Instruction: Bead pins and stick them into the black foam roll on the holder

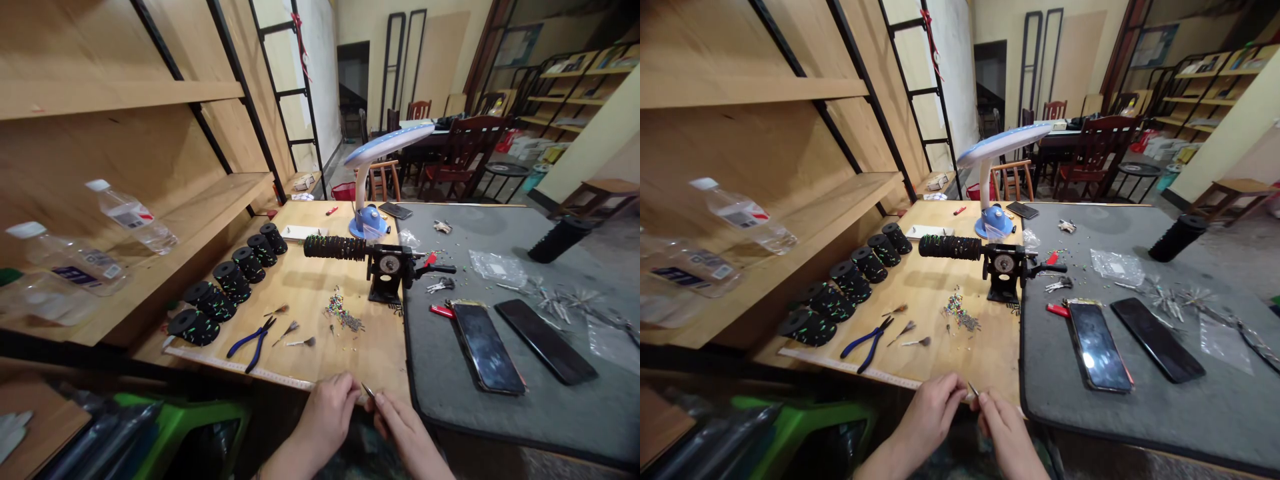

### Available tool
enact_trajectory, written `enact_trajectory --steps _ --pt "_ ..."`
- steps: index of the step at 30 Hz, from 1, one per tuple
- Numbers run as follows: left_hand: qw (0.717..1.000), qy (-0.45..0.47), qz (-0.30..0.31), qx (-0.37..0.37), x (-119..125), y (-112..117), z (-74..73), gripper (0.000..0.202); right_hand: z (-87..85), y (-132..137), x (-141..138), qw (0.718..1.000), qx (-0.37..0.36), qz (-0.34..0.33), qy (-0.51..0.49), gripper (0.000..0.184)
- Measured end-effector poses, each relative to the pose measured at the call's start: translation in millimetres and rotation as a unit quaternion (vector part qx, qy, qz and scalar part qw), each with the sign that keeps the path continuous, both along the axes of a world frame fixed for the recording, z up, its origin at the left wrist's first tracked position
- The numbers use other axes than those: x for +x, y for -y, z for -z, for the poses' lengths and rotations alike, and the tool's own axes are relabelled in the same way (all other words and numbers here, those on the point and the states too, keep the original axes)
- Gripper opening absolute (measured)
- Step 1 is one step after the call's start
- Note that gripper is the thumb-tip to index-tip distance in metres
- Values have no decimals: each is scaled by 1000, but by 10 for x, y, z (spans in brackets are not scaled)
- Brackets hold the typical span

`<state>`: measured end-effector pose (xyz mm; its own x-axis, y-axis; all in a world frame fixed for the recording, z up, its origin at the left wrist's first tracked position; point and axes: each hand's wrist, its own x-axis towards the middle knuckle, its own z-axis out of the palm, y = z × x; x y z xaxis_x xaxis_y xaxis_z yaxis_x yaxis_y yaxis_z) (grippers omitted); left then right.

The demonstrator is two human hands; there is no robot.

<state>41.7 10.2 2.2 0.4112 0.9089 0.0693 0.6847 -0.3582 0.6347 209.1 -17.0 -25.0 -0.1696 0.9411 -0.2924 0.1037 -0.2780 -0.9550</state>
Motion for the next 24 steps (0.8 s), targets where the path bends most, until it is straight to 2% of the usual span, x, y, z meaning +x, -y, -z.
enact_trajectory --steps 10,13,15,17,18,21,23,24 --pt "1000 2 7 10 22 -9 -39 19 -4 2 -1 999 2 24 23 54" --pt "1000 25 0 0 22 -11 -48 18 -22 20 74 996 30 38 73 54" --pt "998 54 -9 -24 18 -11 -55 17 -34 23 200 985 63 48 155 49" --pt "994 87 -24 -55 9 -5 -59 17 -41 3 390 952 99 66 282 41" --pt "992 105 -35 -68 2 1 -60 17 -41 -18 499 924 122 81 353 38" --pt "981 160 -71 -88 -32 29 -57 17 -37 -108 787 818 205 111 526 39" --pt "973 196 -90 -82 -67 52 -66 16 -50 -162 858 771 277 116 561 38" --pt "969 213 -99 -73 -87 63 -78 15 -66 -181 839 764 311 121 552 36"
